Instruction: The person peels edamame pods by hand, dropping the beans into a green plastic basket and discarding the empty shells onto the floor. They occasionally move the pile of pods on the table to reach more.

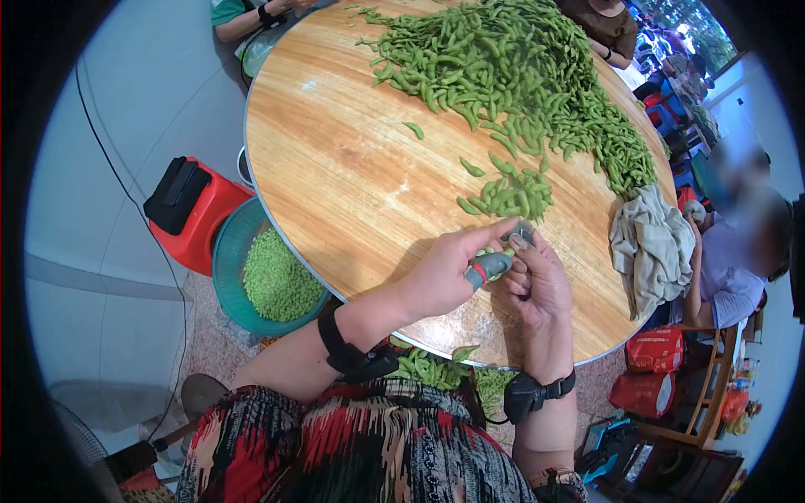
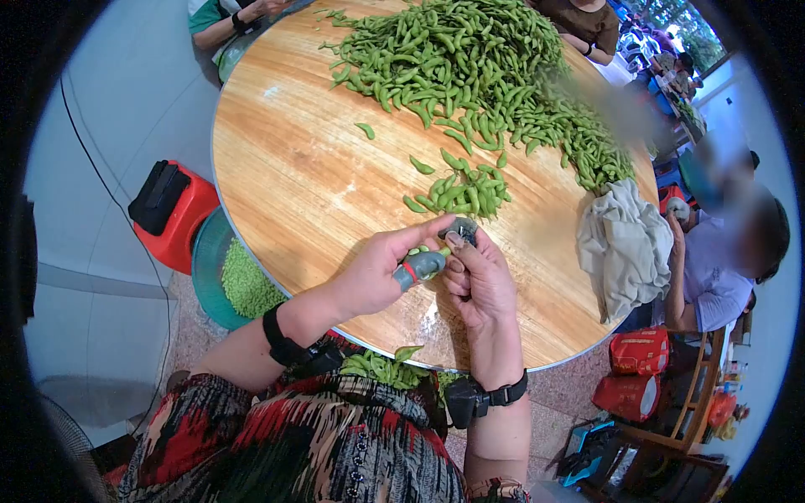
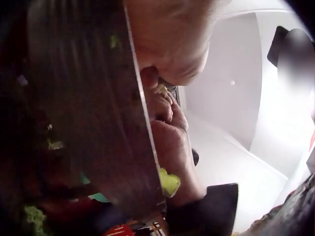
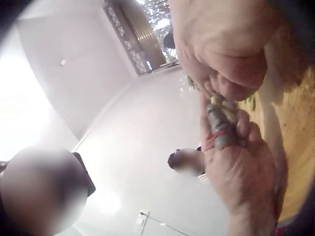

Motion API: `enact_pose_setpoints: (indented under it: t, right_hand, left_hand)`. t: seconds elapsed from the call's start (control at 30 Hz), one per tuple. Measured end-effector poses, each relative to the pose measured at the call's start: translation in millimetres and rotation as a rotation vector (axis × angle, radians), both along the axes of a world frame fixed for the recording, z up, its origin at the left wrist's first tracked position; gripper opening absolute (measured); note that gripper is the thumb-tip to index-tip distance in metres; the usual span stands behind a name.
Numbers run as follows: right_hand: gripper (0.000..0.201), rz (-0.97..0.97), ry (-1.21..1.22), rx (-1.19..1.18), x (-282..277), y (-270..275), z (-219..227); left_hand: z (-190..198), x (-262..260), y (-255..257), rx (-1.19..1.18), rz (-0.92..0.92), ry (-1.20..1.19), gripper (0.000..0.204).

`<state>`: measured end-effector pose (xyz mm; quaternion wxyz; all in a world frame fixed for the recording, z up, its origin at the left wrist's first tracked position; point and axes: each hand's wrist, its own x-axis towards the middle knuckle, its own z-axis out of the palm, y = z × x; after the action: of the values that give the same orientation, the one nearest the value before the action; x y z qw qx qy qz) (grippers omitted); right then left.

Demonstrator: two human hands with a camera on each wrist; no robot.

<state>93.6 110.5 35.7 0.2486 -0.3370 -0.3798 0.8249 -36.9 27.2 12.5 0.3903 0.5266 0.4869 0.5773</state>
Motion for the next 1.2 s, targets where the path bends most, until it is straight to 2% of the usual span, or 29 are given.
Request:
enact_pose_setpoints:
  t: [0.07, 0.1, 0.17, 0.3, 0.37, 0.4, 0.5, 0.57, 0.6, 0.63, 0.7, 0.73, 0.77, 0.8, 0.83, 0.87, 0.9, 0.93, 0.97, 1.0, 1.03, 1.1, 1.17, 1.2]
  right_hand:
    - [0.006, -0.057, 0.149, -0.142, 2, -2, -6]
    - [0.006, -0.059, 0.154, -0.142, 2, -4, -5]
    - [0.005, -0.186, 0.203, -0.25, 1, -9, 0]
    - [0.009, -0.089, 0.255, -0.215, 7, -8, -8]
    - [0.017, -0.091, -0.196, 0.335, 1, -10, -7]
    - [0.022, -0.026, -0.181, 0.461, 3, -10, -8]
    - [0.019, -0.012, -0.086, 0.567, 8, -9, -13]
    - [0.02, -0.008, -0.067, 0.589, 10, -11, -8]
    - [0.02, 0.008, -0.05, 0.601, 11, -13, -6]
    - [0.02, 0.0, -0.044, 0.61, 11, -14, -5]
    - [0.022, 0.017, -0.038, 0.598, 12, -16, -3]
    - [0.019, -0.024, -0.041, 0.65, 11, -17, -2]
    - [0.019, -0.029, -0.038, 0.659, 11, -18, 0]
    - [0.017, -0.056, -0.184, 0.828, 12, -20, 2]
    - [0.015, -0.084, -0.333, 0.994, 12, -21, 3]
    - [0.012, -0.125, -0.375, 1.099, 10, -23, 3]
    - [0.012, -0.131, -0.375, 1.105, 10, -24, 2]
    - [0.012, -0.168, -0.361, 1.08, 10, -25, -1]
    - [0.011, -0.203, -0.347, 1.054, 9, -26, -5]
    - [0.011, -0.299, -0.188, 0.914, 6, -25, -12]
    - [0.011, -0.302, -0.186, 0.919, 10, -20, -11]
    - [0.013, -0.401, 0.279, 0.17, 19, -10, -4]
    - [0.017, -0.42, 0.218, 0.167, 10, -15, 2]
    - [0.018, -0.342, 0.057, 0.212, 5, -21, 3]
  left_hand:
    - [-5, 2, 3, 0.321, 0.137, 0.332, 0.053]
    - [0, 1, 1, 0.322, 0.133, 0.337, 0.053]
    - [11, 0, -7, 0.155, 0.047, 0.411, 0.05]
    - [4, 3, -5, 0.276, 0.086, 0.4, 0.053]
    - [10, 5, -6, 0.054, 0.141, 0.303, 0.056]
    - [9, 5, -4, 0.074, 0.127, 0.313, 0.056]
    - [7, 3, -2, 0.092, 0.055, 0.252, 0.056]
    - [16, -2, -5, -0.22, -0.201, -0.339, 0.054]
    - [14, -3, -5, -0.228, -0.259, -0.603, 0.055]
    - [11, -5, -4, -0.222, -0.266, -0.594, 0.055]
    - [5, -7, -3, -0.274, -0.356, -0.808, 0.05]
    - [4, -5, -3, -0.269, -0.364, -0.801, 0.05]
    - [4, -2, -3, -0.314, -0.287, -0.711, 0.047]
    - [3, 0, -3, -0.358, -0.209, -0.621, 0.043]
    - [4, 1, -3, -0.35, -0.215, -0.616, 0.043]
    - [4, 2, -3, -0.365, -0.192, -0.559, 0.038]
    - [5, 3, -2, -0.379, -0.169, -0.502, 0.034]
    - [10, 6, -2, -0.39, -0.101, -0.422, 0.025]
    - [6, 5, -1, -0.386, -0.105, -0.419, 0.025]
    - [1, 3, -1, -0.38, -0.081, -0.377, 0.025]
    - [-2, 2, 0, -0.372, -0.055, -0.335, 0.026]
    - [4, 4, -1, -0.357, -0.035, -0.408, 0.026]
    - [8, 7, 0, -0.346, -0.02, -0.477, 0.026]
    - [7, 10, 0, -0.255, -0.008, -0.371, 0.026]
